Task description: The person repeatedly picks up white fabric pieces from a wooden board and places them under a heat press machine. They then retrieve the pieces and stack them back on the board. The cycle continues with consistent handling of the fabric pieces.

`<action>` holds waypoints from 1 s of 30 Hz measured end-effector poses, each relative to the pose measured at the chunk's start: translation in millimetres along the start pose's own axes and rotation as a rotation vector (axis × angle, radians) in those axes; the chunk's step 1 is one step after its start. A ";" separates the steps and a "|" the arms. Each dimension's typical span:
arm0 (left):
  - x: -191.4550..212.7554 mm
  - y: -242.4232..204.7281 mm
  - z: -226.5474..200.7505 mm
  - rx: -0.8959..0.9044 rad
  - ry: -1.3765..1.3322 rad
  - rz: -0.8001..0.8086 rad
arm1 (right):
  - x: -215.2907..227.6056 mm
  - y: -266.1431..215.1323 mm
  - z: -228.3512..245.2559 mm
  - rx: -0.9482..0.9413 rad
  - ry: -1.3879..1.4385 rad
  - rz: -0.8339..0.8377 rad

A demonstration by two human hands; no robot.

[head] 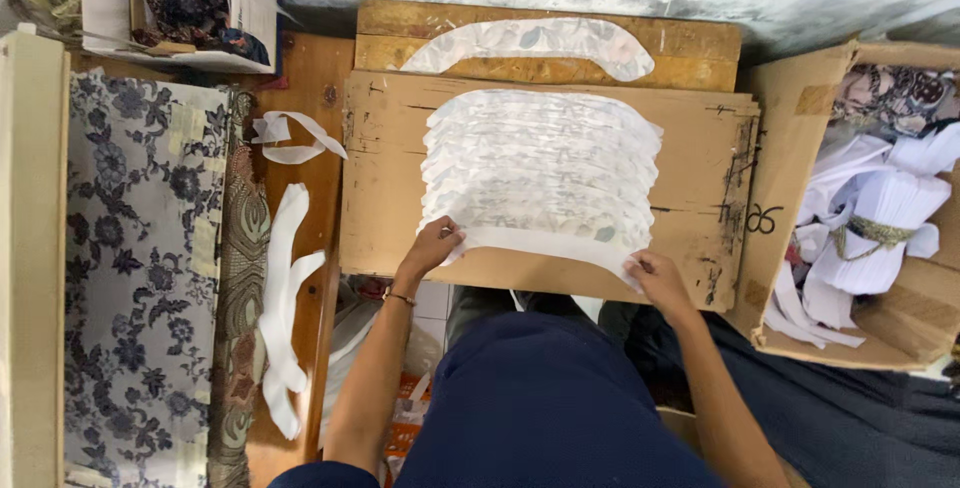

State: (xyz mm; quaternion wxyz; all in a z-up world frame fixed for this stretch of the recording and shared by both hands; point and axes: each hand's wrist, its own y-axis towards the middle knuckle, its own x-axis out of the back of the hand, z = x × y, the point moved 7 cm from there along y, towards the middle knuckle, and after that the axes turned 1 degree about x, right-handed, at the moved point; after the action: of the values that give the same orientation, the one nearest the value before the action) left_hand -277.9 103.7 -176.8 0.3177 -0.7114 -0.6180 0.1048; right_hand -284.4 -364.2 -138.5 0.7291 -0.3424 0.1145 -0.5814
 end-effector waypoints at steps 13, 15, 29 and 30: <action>4.4 -10.9 -37.4 0.181 0.037 -0.132 | -9.8 48.6 -26.3 0.089 -0.002 -0.110; 3.9 -7.8 -28.9 0.193 0.103 -0.148 | -8.2 47.9 -20.0 0.066 -0.055 -0.120; 16.3 -17.2 -2.2 0.131 0.048 -0.338 | 14.8 33.2 -7.9 0.080 -0.310 -0.138; 17.7 -19.6 -2.4 0.123 0.034 -0.357 | 16.2 33.0 -8.8 0.068 -0.308 -0.140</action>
State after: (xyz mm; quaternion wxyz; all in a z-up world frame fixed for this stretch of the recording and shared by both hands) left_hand -288.7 120.4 -159.2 0.3847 -0.5712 -0.7215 0.0722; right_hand -259.1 -379.5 -162.2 0.7070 -0.4097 -0.0422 -0.5749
